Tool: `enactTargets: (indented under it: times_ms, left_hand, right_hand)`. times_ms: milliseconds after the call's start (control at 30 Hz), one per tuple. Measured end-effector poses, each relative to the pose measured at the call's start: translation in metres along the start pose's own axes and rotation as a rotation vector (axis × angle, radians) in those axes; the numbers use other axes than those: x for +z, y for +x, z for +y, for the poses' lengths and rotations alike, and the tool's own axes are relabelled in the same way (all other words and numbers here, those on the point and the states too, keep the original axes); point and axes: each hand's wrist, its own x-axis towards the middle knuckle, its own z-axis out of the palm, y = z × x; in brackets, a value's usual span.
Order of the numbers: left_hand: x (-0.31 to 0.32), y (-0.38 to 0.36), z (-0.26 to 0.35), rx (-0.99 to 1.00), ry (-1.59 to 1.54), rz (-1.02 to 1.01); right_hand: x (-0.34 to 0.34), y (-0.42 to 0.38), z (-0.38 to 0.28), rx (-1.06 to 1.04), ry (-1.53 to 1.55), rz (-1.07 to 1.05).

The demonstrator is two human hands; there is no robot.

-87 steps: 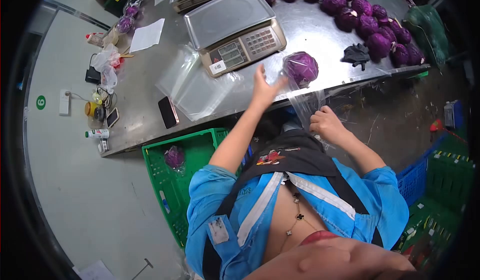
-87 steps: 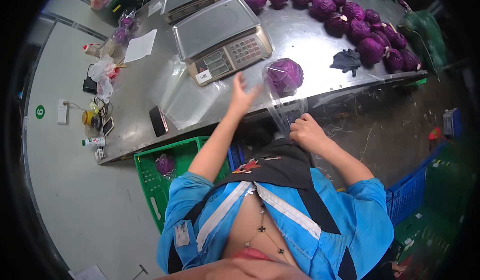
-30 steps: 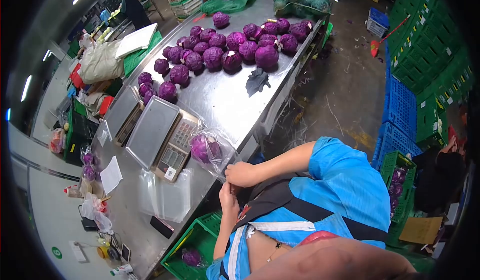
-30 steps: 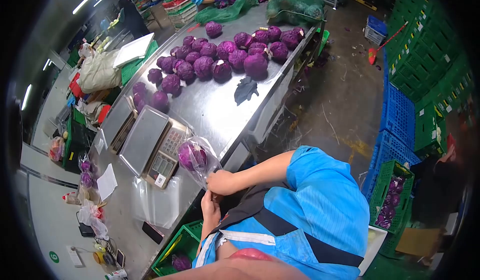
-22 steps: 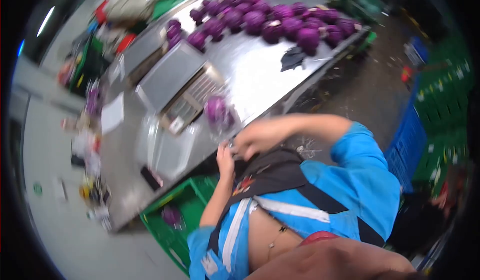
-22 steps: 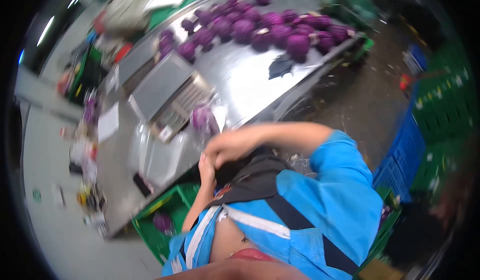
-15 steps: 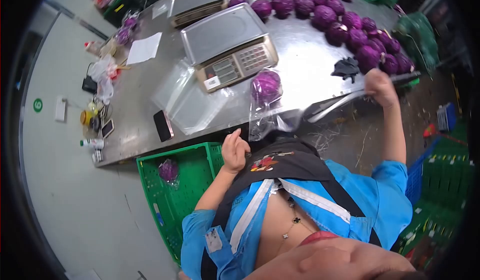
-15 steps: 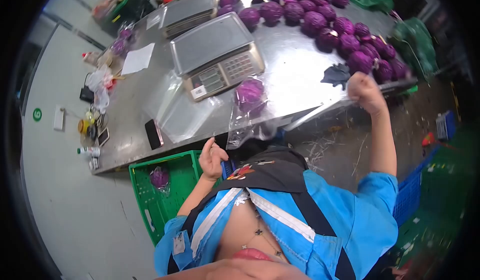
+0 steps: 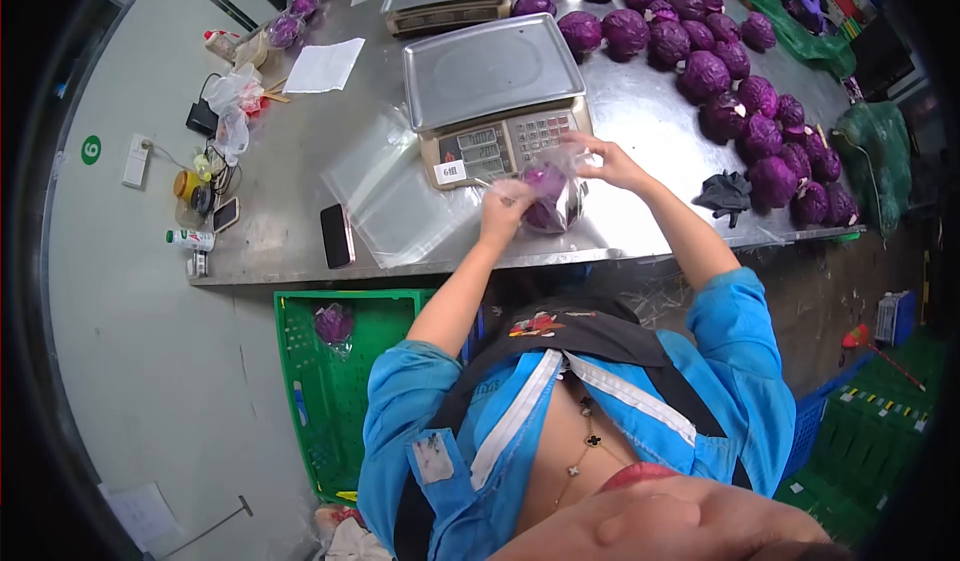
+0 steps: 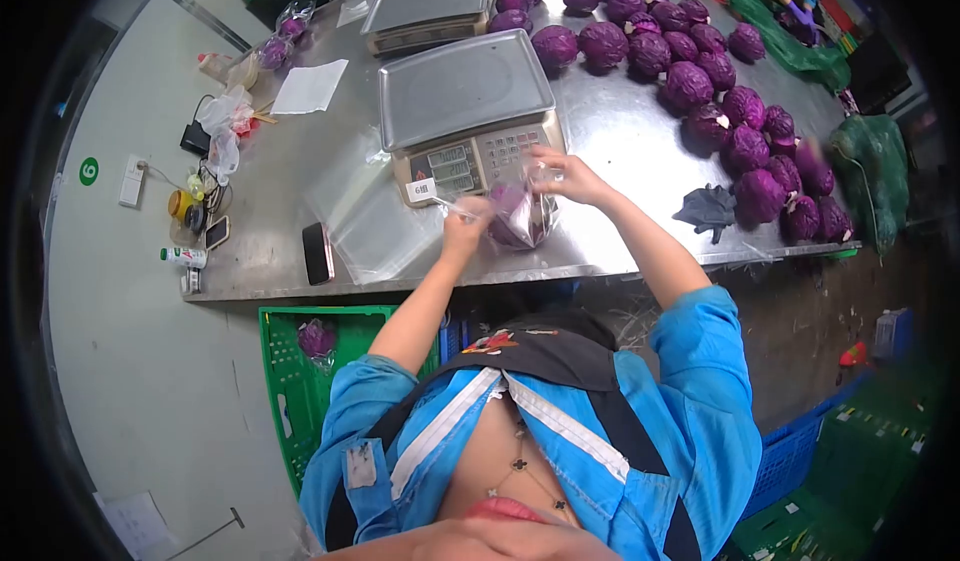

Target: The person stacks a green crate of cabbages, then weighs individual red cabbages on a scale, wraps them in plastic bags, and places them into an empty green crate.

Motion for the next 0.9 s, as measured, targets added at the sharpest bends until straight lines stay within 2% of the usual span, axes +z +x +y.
enactTargets:
  times_ms: [33, 67, 100, 133, 200, 233, 267, 333, 367, 400, 467, 533, 567, 633, 667, 733, 767, 800, 867, 900]
  left_hand:
    - [-0.003, 0.009, 0.003, -0.002, 0.004, 0.006]
    - [-0.008, 0.018, 0.011, 0.092, -0.047, 0.134]
    - [-0.012, 0.025, 0.019, 0.188, -0.097, 0.262]
    - [-0.017, 0.023, 0.026, 0.187, -0.089, 0.27]
    - [-0.019, 0.002, 0.035, -0.211, -0.354, 0.279]
    - [-0.015, -0.007, 0.018, -0.396, -0.389, 0.299]
    - [-0.011, -0.02, 0.01, -0.411, -0.384, 0.309]
    - [-0.007, -0.032, -0.003, -0.7, -0.514, 0.457]
    - [-0.011, -0.036, -0.018, -0.746, -0.503, 0.454]
    - [-0.009, -0.03, 0.001, -0.756, -0.499, 0.461]
    - [-0.004, -0.008, 0.05, 0.122, 0.616, 0.833]
    - [0.012, 0.018, 0.111, 0.503, 0.526, 0.156]
    - [0.024, 0.032, 0.105, 0.496, 0.526, 0.149]
    - [0.043, 0.074, 0.071, -0.104, 0.877, -0.557]
    - [0.037, 0.086, 0.036, -0.454, 0.536, -0.569]
    - [0.027, 0.082, 0.011, -0.254, 0.474, -0.59]
    - [0.029, 0.076, 0.004, -0.261, 0.47, -0.584]
    - [0.031, 0.066, -0.003, -0.267, 0.426, -0.526]
    - [0.035, 0.049, -0.03, -0.286, 0.381, -0.461]
    - [0.039, 0.038, -0.051, -0.423, 0.016, -0.347]
  right_hand:
    - [-0.002, 0.013, 0.013, 0.064, 0.151, -0.126]
    - [-0.009, 0.019, -0.005, 0.255, 0.291, -0.052]
    - [-0.014, 0.017, -0.01, 0.232, 0.281, 0.017]
    - [-0.018, 0.012, -0.011, 0.206, 0.271, 0.085]
    - [0.0, -0.015, 0.024, 0.287, 0.448, 0.053]
    - [0.013, -0.029, 0.03, 0.41, 0.546, 0.073]
    - [0.029, -0.046, 0.035, 0.538, 0.647, 0.098]
    - [0.057, -0.067, 0.056, 0.67, 0.843, 0.303]
    - [0.063, -0.074, 0.055, 0.693, 0.856, 0.32]
    - [0.069, -0.078, 0.05, 0.72, 0.871, 0.341]
    - [0.072, -0.076, 0.049, 0.765, 0.944, 0.394]
    - [0.069, -0.071, 0.055, 0.84, 0.931, 0.346]
    - [0.068, -0.072, 0.057, 0.849, 0.936, 0.348]
    - [0.064, -0.073, 0.066, 0.96, 1.136, 0.218]
    - [0.058, -0.075, 0.072, 0.964, 1.137, 0.217]
    - [0.039, -0.075, 0.09, 0.698, 0.248, 0.115]
    - [0.024, -0.069, 0.069, 0.55, -0.133, 0.246]
    - [0.014, -0.055, 0.037, 0.553, -0.131, 0.23]
    - [0.012, -0.022, -0.013, 0.103, -0.249, -0.075]
    - [0.044, -0.026, 0.019, 0.099, -0.283, -0.277]
